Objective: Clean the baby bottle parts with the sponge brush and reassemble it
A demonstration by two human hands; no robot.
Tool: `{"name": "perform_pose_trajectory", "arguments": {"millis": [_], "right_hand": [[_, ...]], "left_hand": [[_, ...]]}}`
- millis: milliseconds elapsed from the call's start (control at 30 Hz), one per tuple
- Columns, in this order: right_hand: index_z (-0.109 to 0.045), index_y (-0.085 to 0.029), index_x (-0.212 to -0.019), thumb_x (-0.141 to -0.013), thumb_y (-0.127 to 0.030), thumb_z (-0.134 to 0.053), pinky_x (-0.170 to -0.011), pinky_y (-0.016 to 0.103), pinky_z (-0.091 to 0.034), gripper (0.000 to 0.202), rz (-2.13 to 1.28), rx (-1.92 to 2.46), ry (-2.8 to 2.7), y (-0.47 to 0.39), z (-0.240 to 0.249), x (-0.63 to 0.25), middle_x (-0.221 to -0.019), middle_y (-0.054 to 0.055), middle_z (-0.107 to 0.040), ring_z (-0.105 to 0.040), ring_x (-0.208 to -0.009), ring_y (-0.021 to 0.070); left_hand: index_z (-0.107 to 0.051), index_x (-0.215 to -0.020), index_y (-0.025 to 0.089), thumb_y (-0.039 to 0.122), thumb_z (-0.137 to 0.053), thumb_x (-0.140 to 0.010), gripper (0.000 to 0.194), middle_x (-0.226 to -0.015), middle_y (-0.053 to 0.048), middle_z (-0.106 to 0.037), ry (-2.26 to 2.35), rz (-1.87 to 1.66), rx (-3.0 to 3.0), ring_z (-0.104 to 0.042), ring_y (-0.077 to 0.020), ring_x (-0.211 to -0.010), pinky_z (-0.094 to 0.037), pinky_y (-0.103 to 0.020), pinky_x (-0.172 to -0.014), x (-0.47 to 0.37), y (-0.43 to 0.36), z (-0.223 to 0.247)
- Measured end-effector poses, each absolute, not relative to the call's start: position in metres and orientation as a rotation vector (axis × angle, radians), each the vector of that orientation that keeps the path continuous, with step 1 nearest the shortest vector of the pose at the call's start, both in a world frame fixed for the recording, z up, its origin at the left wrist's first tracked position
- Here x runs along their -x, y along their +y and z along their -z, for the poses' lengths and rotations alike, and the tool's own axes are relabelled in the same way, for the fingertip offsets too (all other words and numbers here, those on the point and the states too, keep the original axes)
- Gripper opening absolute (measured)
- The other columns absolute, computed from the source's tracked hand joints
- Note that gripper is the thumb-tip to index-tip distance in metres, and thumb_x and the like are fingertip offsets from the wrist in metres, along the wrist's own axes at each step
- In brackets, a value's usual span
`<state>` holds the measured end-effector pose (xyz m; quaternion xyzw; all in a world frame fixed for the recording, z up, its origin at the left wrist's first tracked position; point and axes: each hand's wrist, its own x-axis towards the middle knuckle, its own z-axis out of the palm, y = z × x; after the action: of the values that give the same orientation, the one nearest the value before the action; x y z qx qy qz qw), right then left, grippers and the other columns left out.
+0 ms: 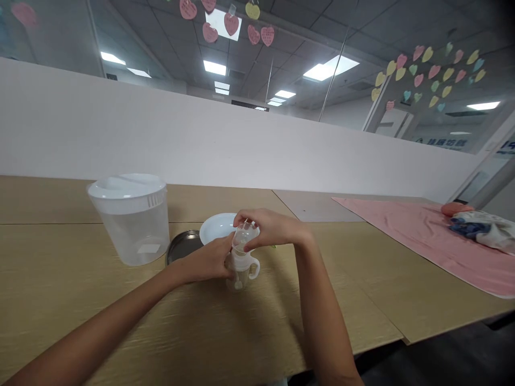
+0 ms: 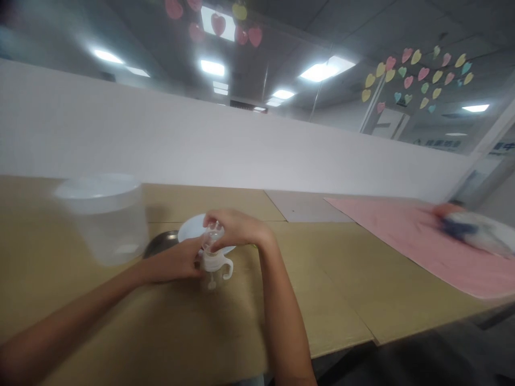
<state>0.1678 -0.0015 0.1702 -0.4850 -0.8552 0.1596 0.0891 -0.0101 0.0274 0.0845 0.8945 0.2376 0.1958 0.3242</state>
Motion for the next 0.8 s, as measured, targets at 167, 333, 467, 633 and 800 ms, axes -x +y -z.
{"name": "perform_pose_trajectory", "arguments": {"millis": [167,333,467,633,800], "right_hand": [[-0.053,-0.021,-0.099,-0.062,-0.029,-0.07,-0.064,0.023,-0.038,0.042,-0.482,1.487,-2.588,0.004,-0.165,-0.169,-0.098,0.002,-0.058,-0.051,-0.086,0.0161],[-0.05,-0.022,-0.094,-0.061,-0.027,-0.068,-0.058,0.021,-0.036,0.038,-0.485,1.493,-2.705,0.008,-0.157,-0.156,-0.095,0.001,-0.058,-0.053,-0.083,0.0155],[-0.049,-0.022,-0.09,-0.057,-0.028,-0.069,-0.051,0.022,-0.034,0.039,-0.381,1.572,-2.776,0.011,-0.152,-0.145,-0.092,0.001,-0.059,-0.054,-0.079,0.0163],[-0.05,-0.021,-0.089,-0.054,-0.037,-0.071,-0.05,0.022,-0.034,0.044,-0.232,1.713,-2.74,0.009,-0.152,-0.14,-0.088,0.003,-0.061,-0.056,-0.079,0.019],[-0.051,-0.02,-0.092,-0.054,-0.038,-0.069,-0.049,0.023,-0.035,0.045,-0.229,1.771,-2.715,0.008,-0.152,-0.139,-0.09,0.005,-0.061,-0.057,-0.081,0.0208]], "left_hand": [[-0.045,-0.115,0.019,0.022,-0.064,-0.06,0.058,-0.111,-0.006,-0.059,0.665,-0.478,-2.295,-0.056,-0.0231,-0.094,-0.043,-0.031,-0.077,0.012,0.028,-0.087],[-0.056,-0.095,0.018,0.025,-0.06,-0.063,0.033,-0.087,0.0,-0.062,0.727,-0.38,-2.275,-0.057,-0.0191,-0.078,-0.041,-0.027,-0.064,0.012,0.027,-0.085],[-0.057,-0.084,0.017,0.026,-0.06,-0.062,0.023,-0.078,0.001,-0.061,0.736,-0.362,-2.277,-0.057,-0.0189,-0.074,-0.039,-0.027,-0.061,0.012,0.029,-0.083],[-0.058,-0.089,0.018,0.023,-0.065,-0.059,0.031,-0.086,-0.001,-0.063,0.692,-0.454,-2.209,-0.058,-0.0208,-0.081,-0.043,-0.029,-0.067,0.009,0.031,-0.077],[-0.057,-0.085,0.018,0.025,-0.069,-0.057,0.031,-0.085,-0.001,-0.064,0.721,-0.525,-2.168,-0.059,-0.0203,-0.081,-0.046,-0.029,-0.068,0.006,0.03,-0.071]]}}
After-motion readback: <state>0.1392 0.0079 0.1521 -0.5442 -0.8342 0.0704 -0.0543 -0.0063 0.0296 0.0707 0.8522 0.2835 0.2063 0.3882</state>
